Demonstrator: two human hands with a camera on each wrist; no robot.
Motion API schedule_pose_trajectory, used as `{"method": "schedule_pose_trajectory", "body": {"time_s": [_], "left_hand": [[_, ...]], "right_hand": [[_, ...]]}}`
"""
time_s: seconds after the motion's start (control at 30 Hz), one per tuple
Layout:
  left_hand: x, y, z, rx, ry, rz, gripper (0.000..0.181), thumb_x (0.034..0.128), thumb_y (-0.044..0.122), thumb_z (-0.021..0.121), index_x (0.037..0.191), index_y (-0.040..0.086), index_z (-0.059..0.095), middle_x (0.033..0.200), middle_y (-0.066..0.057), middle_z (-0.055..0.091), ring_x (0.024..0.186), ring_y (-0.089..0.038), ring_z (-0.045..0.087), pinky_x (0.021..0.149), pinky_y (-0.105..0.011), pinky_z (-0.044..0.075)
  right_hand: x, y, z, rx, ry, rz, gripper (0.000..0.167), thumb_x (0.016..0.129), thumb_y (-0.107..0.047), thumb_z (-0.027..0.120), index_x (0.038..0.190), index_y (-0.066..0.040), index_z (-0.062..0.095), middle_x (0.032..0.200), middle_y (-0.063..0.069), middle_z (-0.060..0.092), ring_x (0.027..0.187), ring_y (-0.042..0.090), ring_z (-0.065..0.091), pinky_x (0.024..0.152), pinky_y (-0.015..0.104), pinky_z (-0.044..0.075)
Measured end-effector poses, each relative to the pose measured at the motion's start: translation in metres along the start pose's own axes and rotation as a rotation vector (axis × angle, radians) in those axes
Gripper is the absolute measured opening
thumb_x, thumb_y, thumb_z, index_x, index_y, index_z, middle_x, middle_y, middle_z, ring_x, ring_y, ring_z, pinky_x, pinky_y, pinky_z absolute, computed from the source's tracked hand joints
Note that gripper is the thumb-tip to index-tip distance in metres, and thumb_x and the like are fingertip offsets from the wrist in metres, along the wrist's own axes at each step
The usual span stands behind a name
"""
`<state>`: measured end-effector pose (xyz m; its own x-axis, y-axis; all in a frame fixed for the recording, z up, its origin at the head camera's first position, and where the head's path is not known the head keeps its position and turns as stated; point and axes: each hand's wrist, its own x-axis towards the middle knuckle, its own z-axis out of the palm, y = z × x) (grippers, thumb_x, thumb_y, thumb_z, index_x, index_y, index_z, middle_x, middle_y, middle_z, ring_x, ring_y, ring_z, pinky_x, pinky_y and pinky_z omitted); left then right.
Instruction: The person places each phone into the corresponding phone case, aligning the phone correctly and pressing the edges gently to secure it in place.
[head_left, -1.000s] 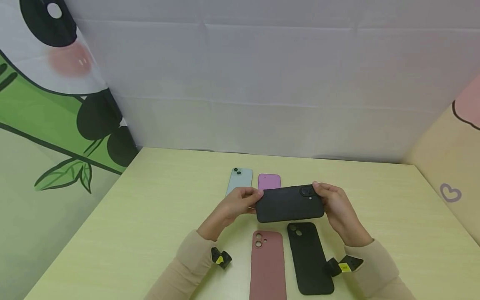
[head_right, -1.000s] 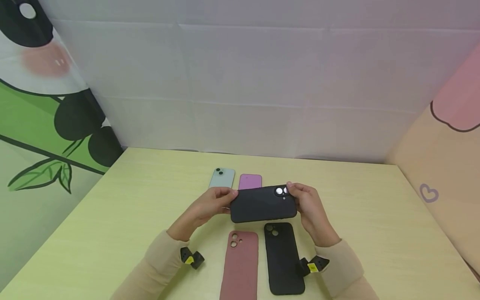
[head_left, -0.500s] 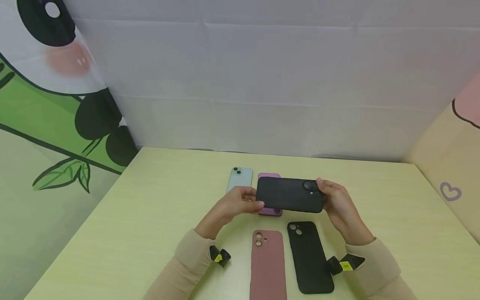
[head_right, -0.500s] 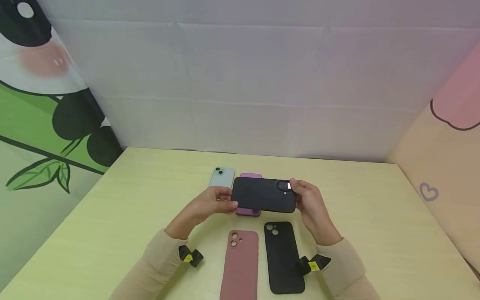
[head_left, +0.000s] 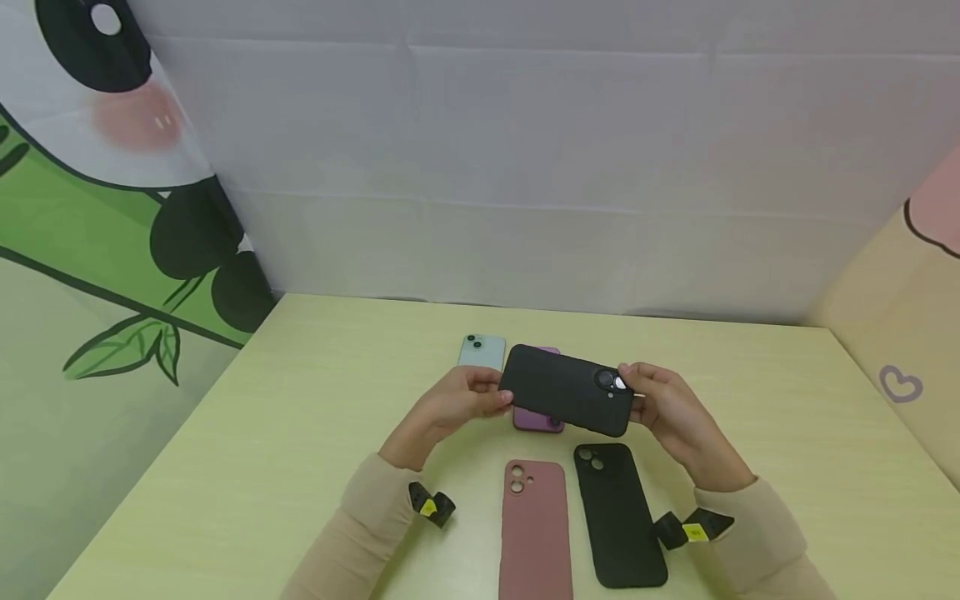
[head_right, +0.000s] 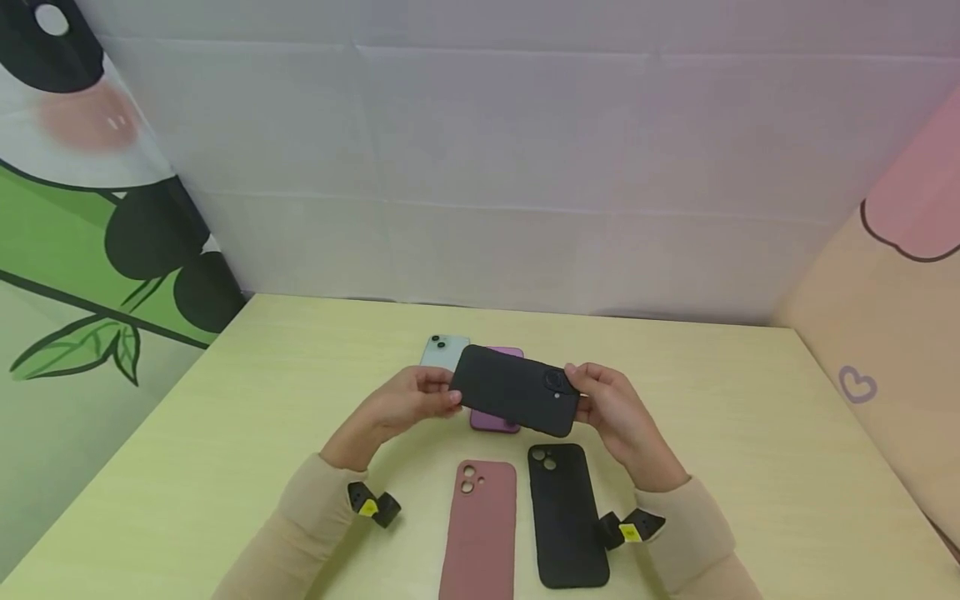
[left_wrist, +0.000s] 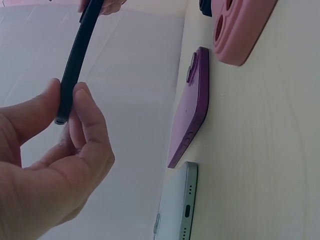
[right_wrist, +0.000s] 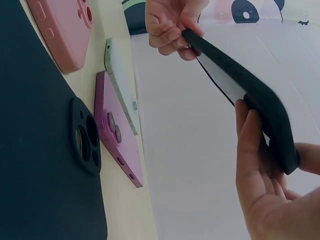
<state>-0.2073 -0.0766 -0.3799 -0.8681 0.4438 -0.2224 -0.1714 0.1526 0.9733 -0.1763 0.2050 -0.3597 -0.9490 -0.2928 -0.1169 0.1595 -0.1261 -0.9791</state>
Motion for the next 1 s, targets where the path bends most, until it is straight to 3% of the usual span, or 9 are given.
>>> {"method": "schedule_pose_trajectory", "body": {"time_s": [0.13, 0.23, 0.47, 0.63, 0.77, 1.0], "left_hand": [[0.000, 0.001, -0.003, -0.016, 0.019, 0.013, 0.043, 0.0887, 0.006, 0.057, 0.126, -0.011, 0.044, 0.097, -0.012, 0.061, 0.088, -0.017, 0.062, 0.090, -0.040, 0.049], [0.000, 0.002, -0.003, -0.052, 0.036, 0.012, 0.042, 0.0892, 0.009, 0.058, 0.125, -0.009, 0.045, 0.102, -0.015, 0.063, 0.088, -0.015, 0.062, 0.089, -0.035, 0.050], [0.005, -0.001, 0.000, -0.243, 0.075, 0.017, 0.028, 0.0915, 0.013, 0.055, 0.111, -0.007, 0.054, 0.084, 0.000, 0.061, 0.080, -0.010, 0.061, 0.078, -0.022, 0.052], [0.006, -0.003, 0.003, -0.313, 0.058, 0.031, 0.016, 0.0932, 0.013, 0.052, 0.099, -0.001, 0.056, 0.086, -0.002, 0.062, 0.082, -0.012, 0.062, 0.079, -0.023, 0.053], [0.006, -0.004, 0.007, -0.311, 0.076, 0.040, 0.021, 0.0937, 0.013, 0.051, 0.105, -0.005, 0.055, 0.089, -0.004, 0.063, 0.085, -0.014, 0.064, 0.084, -0.027, 0.052], [0.007, -0.003, 0.012, -0.318, 0.199, 0.027, 0.033, 0.0958, 0.013, 0.046, 0.120, -0.009, 0.050, 0.094, -0.008, 0.060, 0.082, -0.014, 0.064, 0.078, -0.027, 0.054]], "right_hand": [[-0.002, 0.000, 0.001, 0.025, -0.001, -0.012, 0.021, 0.094, -0.023, 0.052, 0.077, -0.013, 0.059, 0.073, -0.006, 0.056, 0.065, 0.009, 0.060, 0.065, 0.023, 0.049], [-0.002, 0.000, 0.003, 0.061, 0.017, -0.010, 0.022, 0.094, -0.022, 0.051, 0.076, -0.014, 0.059, 0.074, -0.005, 0.057, 0.065, 0.009, 0.060, 0.064, 0.023, 0.050], [-0.003, -0.002, 0.008, 0.161, 0.059, 0.016, 0.021, 0.095, -0.020, 0.049, 0.079, -0.011, 0.059, 0.080, -0.003, 0.059, 0.068, 0.009, 0.061, 0.064, 0.022, 0.052], [-0.004, -0.002, 0.010, 0.209, 0.053, 0.016, 0.020, 0.095, -0.019, 0.049, 0.079, -0.011, 0.057, 0.083, -0.001, 0.058, 0.071, 0.010, 0.062, 0.066, 0.023, 0.052], [-0.004, -0.001, 0.011, 0.210, 0.008, 0.002, 0.020, 0.096, -0.017, 0.048, 0.079, -0.010, 0.057, 0.084, -0.001, 0.057, 0.073, 0.012, 0.062, 0.068, 0.024, 0.053], [-0.004, -0.001, 0.011, 0.075, -0.137, 0.021, 0.022, 0.095, -0.012, 0.046, 0.077, -0.012, 0.058, 0.081, -0.002, 0.057, 0.075, 0.014, 0.065, 0.072, 0.028, 0.054]]}}
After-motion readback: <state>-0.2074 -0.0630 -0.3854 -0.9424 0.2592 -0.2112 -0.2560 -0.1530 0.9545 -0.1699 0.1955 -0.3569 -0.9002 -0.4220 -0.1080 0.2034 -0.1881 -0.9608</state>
